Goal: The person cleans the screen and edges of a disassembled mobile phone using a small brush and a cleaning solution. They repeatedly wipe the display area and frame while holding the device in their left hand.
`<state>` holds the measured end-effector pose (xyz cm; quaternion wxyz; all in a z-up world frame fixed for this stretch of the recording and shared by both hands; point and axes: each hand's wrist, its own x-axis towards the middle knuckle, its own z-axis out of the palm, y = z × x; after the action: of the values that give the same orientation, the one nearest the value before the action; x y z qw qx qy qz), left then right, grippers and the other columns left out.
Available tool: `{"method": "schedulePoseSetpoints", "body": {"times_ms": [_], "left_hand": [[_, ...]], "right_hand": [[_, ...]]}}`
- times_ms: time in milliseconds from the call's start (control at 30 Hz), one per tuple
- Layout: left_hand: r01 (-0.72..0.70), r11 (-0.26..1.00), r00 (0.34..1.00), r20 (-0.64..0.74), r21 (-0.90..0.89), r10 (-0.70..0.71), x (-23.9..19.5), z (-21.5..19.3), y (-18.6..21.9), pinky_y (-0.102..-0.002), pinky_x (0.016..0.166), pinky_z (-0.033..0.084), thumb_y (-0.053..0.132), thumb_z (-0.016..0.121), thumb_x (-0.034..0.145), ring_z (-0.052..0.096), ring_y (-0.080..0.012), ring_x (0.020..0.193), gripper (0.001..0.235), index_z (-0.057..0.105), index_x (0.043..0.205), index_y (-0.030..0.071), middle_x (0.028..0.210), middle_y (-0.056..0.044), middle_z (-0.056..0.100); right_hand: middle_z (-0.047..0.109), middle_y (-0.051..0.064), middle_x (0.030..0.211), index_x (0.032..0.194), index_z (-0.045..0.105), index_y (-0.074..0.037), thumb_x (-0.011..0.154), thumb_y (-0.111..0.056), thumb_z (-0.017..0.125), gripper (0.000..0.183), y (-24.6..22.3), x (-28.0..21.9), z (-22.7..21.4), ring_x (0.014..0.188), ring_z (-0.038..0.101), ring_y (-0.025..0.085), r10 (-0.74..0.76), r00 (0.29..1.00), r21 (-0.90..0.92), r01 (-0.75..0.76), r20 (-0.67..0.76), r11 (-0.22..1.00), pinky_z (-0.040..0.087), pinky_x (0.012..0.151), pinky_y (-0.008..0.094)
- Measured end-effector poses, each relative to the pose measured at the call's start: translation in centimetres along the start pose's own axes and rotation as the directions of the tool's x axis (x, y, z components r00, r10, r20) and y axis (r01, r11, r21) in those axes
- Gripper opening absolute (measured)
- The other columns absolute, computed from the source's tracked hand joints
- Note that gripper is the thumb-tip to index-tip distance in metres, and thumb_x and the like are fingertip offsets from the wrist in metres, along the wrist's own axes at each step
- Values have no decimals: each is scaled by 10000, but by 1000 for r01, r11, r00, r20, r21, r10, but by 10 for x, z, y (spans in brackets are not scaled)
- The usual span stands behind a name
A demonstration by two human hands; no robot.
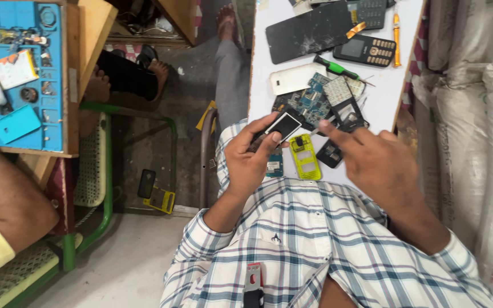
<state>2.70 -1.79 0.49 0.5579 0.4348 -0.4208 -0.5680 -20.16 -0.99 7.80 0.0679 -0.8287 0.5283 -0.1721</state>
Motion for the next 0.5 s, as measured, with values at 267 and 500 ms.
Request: {"method": "schedulePoseSetpoints", "body": {"times_ms": [267,500], "left_hand": [[12,977,1000,12,-212,-10,6,6,-8,-306,870,651,-14,664,989,736,-175,1016,318,617,1297,-77,1220,-163,713],[-169,954,984,92,249,151,-3,10,-10,-239,879,586,60,745,974,720,-120,982,309,702,1276,11,1126,-100,770]], "right_hand": [[619,20,796,1431,655,-251,884,12,705,609,-8,2,2,648,546,214,-22,990,79,34,-138,996,471,660,363],[652,25,840,1419,669,-240,887,41,709,602,-20,11,15,676,544,229,-61,966,40,73,-252,997,469,667,363]]}}
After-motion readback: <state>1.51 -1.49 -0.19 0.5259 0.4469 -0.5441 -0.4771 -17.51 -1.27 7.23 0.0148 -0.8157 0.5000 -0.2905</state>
